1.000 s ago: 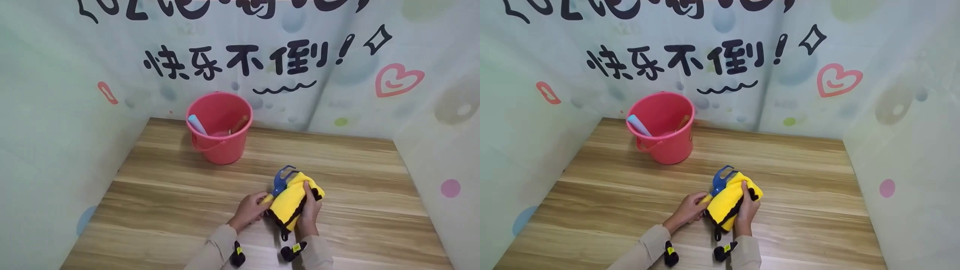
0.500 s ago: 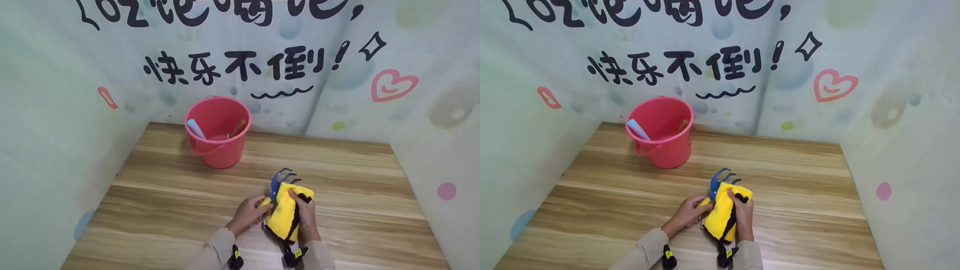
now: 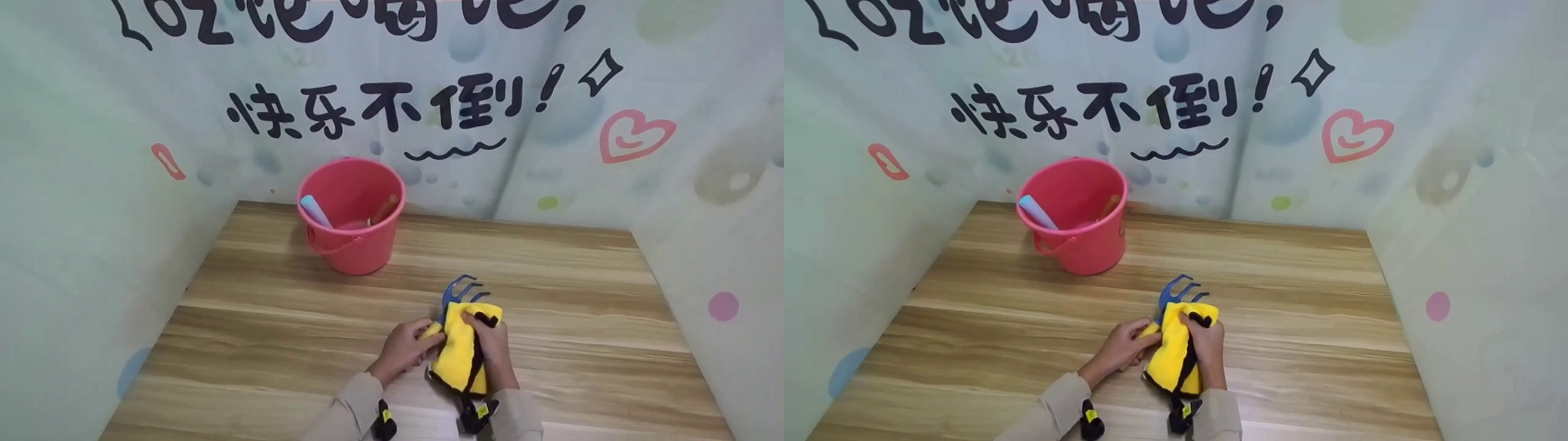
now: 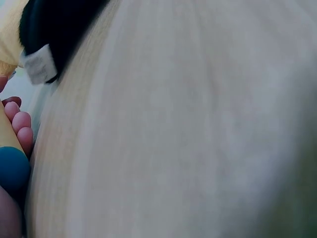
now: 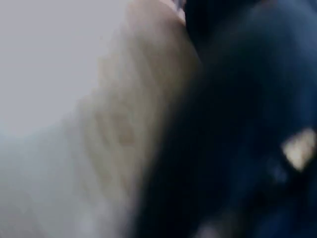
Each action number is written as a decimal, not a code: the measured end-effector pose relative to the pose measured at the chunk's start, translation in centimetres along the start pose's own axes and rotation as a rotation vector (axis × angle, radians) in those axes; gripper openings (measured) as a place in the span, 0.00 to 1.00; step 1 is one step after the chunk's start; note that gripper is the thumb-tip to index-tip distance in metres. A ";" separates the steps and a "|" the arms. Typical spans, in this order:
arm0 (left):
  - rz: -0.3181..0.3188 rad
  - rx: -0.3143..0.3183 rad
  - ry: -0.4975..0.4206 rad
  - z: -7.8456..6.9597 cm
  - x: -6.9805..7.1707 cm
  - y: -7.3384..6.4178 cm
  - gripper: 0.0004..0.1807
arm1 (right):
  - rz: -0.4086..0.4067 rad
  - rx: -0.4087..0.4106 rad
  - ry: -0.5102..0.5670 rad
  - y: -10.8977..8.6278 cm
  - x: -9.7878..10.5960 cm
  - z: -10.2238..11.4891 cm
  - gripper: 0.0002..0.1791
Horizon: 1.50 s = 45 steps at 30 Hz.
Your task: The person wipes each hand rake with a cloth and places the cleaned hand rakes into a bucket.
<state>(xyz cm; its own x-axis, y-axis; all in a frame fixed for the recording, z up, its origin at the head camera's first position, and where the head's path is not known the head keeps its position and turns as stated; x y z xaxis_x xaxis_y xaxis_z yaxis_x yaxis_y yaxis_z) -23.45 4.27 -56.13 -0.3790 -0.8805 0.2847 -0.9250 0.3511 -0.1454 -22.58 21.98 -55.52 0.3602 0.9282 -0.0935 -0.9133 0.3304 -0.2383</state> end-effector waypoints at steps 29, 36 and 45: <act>0.031 0.001 -0.018 -0.1 -0.1 0.1 0.09 | -0.261 -0.021 0.285 -0.4 1.7 -0.6 0.30; 0.017 0.004 0.003 -0.1 0.1 -0.2 0.16 | -0.195 0.095 0.599 -0.2 2.0 -0.4 0.13; 0.027 0.036 -0.012 0.0 -0.1 -0.1 0.19 | -0.030 0.071 0.318 0.3 1.7 -0.5 0.16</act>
<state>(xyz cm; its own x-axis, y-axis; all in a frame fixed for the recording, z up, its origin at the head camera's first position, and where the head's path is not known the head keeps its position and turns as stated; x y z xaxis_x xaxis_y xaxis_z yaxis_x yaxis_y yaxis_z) -23.32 4.30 -56.17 -0.4031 -0.8748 0.2688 -0.9128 0.3632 -0.1868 -22.14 23.55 -56.24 0.4184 0.8215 -0.3875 -0.9083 0.3784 -0.1784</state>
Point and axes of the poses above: each hand's wrist, its own y-axis towards the middle knuckle, its own x-axis out of the back of the hand, z = x × y, the point moved 6 cm from there along y, towards the middle knuckle, and after that the axes turned 4 degrees about x, right-handed, at the moved point
